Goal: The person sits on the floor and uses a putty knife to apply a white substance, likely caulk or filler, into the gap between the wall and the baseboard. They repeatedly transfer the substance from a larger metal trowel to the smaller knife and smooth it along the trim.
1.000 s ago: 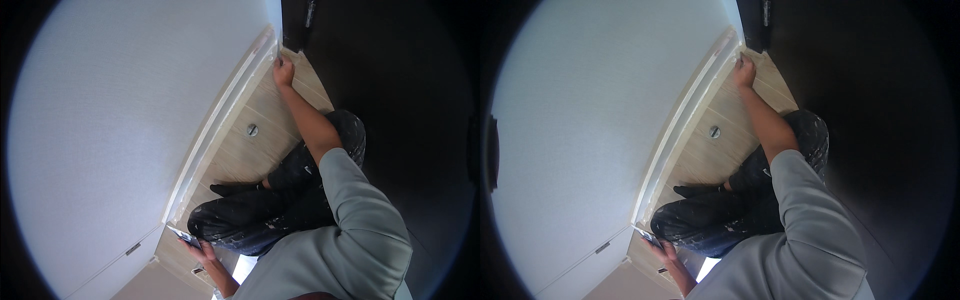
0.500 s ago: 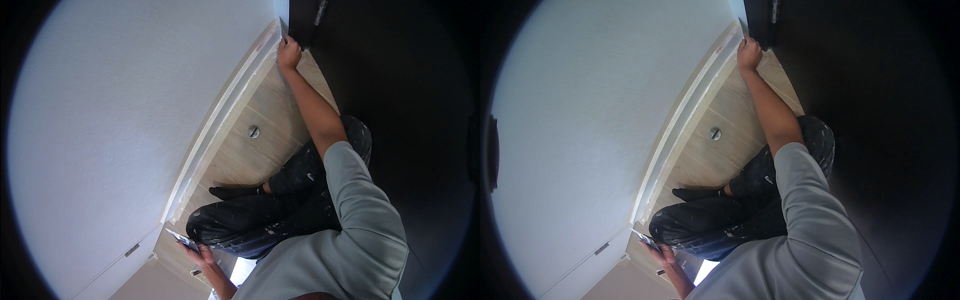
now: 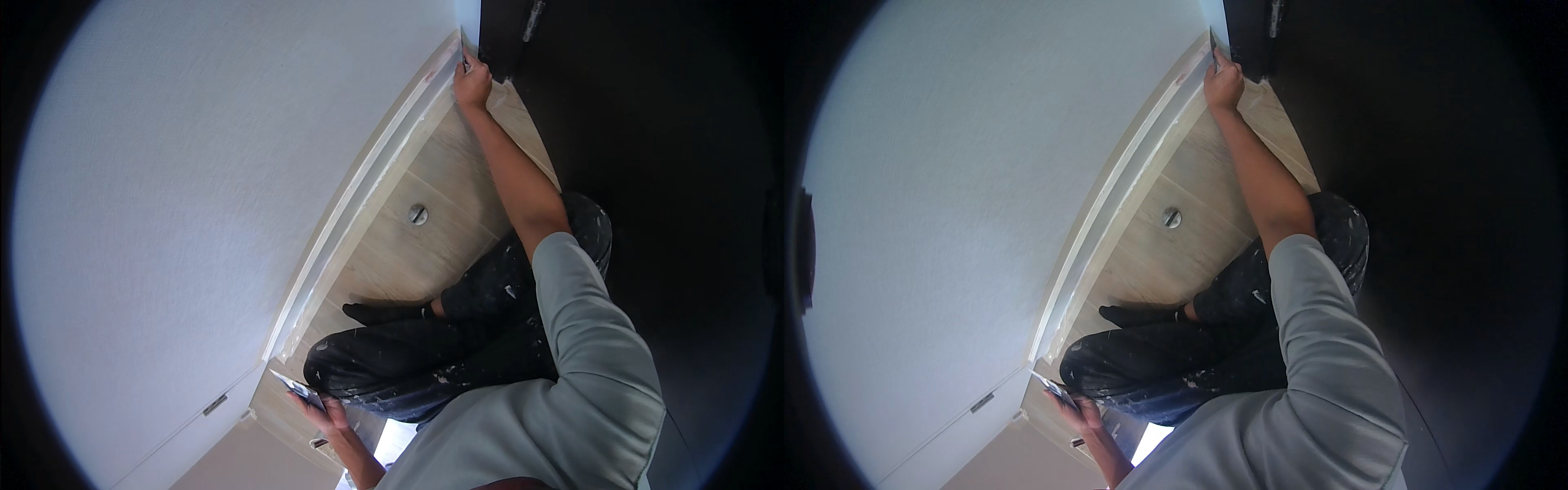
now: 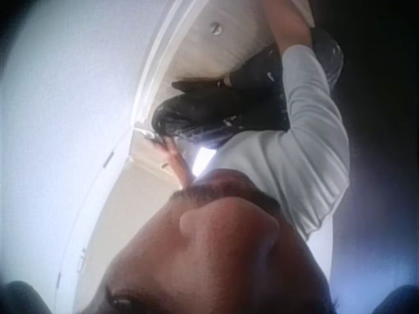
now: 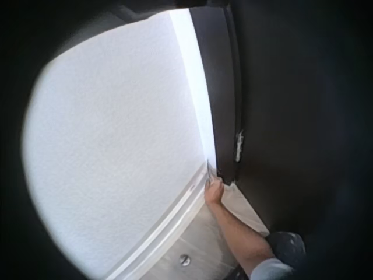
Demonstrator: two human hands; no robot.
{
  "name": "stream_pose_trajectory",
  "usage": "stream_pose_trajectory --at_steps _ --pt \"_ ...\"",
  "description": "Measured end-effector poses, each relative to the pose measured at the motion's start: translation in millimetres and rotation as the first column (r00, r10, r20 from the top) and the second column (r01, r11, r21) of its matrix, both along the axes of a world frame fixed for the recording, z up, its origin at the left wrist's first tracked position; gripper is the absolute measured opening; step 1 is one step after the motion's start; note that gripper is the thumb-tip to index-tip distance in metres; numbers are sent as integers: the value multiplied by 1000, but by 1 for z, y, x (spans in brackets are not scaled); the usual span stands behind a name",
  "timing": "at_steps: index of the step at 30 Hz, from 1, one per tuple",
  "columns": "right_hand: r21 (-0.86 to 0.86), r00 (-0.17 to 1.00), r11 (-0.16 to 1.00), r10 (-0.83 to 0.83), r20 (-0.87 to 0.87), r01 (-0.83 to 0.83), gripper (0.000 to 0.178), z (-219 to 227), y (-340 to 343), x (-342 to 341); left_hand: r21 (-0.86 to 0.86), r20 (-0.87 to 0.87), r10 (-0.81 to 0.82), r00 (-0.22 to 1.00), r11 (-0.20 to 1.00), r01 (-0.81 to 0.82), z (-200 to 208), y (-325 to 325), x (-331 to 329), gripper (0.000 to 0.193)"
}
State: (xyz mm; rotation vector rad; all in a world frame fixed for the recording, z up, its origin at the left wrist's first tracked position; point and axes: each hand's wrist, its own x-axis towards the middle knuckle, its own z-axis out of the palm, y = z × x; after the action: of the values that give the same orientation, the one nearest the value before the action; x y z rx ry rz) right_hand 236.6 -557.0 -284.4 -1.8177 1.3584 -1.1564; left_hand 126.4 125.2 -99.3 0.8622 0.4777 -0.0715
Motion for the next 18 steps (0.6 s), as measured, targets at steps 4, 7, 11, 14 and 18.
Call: stream_pose_trajectory --at_steps 4,7,11,14,18 --pt "-7 992 996 87 87 -87 35 -3 7 -6 -61 17 -66 998 996 66 0 -2 2 29" --pt "2 983 989 147 110 -148 34 3 30 -11 -22 10 -61 998 998 61 1 -3 1 29" --pt "4 973 977 210 91 -212 35 7 59 -15 -48 67 -150 986 987 154 -3 3 2 31" --pt "-43 961 964 266 70 -264 34 6 79 -19 -15 45 -90 995 996 90 -2 -5 2 31" --pt "110 932 926 358 52 -361 30 18 103 -22 -39 56 -88 995 995 90 -8 4 1 30"
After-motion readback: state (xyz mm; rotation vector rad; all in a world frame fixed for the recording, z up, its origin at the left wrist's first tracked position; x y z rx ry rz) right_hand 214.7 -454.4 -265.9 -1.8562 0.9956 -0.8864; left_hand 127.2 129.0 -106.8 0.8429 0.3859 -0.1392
